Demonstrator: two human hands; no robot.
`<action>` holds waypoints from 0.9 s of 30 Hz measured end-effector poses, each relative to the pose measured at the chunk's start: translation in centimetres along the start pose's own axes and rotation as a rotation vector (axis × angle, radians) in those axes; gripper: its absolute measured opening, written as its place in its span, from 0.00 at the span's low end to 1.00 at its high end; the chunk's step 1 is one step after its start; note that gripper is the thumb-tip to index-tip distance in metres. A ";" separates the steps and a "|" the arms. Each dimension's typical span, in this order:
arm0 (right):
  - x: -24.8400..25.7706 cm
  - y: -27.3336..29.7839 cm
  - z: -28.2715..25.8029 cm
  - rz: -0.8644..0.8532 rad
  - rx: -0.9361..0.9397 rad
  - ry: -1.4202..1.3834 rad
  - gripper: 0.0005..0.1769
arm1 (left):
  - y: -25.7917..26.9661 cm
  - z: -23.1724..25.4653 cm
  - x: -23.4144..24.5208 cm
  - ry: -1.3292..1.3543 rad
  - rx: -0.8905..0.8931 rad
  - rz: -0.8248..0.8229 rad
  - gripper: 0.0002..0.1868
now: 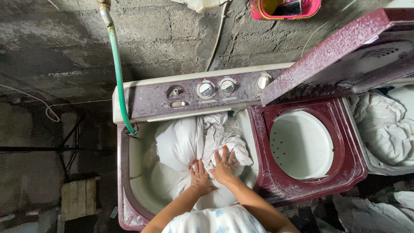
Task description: The person washes white fabrics by hand in a basin, moves them between different washing machine tubs, and adjusts the control dials on the machines.
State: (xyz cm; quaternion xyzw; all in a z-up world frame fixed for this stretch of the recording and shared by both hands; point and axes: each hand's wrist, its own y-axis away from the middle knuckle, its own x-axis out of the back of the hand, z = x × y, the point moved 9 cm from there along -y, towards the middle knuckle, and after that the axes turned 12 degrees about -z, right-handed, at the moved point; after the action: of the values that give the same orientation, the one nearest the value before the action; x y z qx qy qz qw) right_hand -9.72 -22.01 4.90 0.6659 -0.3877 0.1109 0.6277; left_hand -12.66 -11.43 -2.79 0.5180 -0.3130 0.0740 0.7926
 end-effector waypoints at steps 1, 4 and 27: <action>0.1 0.1 0.1 -0.014 0.000 -0.002 0.55 | -0.1 0.0 0.0 0.009 -0.007 -0.004 0.59; 0.8 0.4 0.1 -0.022 0.005 -0.015 0.53 | -0.2 -0.1 0.1 0.037 -0.029 -0.012 0.59; 21.9 -5.3 -4.6 0.526 0.347 -0.249 0.20 | 10.8 -1.4 6.7 0.490 -0.353 0.743 0.32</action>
State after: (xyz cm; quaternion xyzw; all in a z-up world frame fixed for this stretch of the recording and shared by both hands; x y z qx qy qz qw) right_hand 10.09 -26.51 15.68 0.6484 -0.5953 0.2512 0.4027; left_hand -11.52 -6.73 9.08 0.1957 -0.2887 0.4182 0.8387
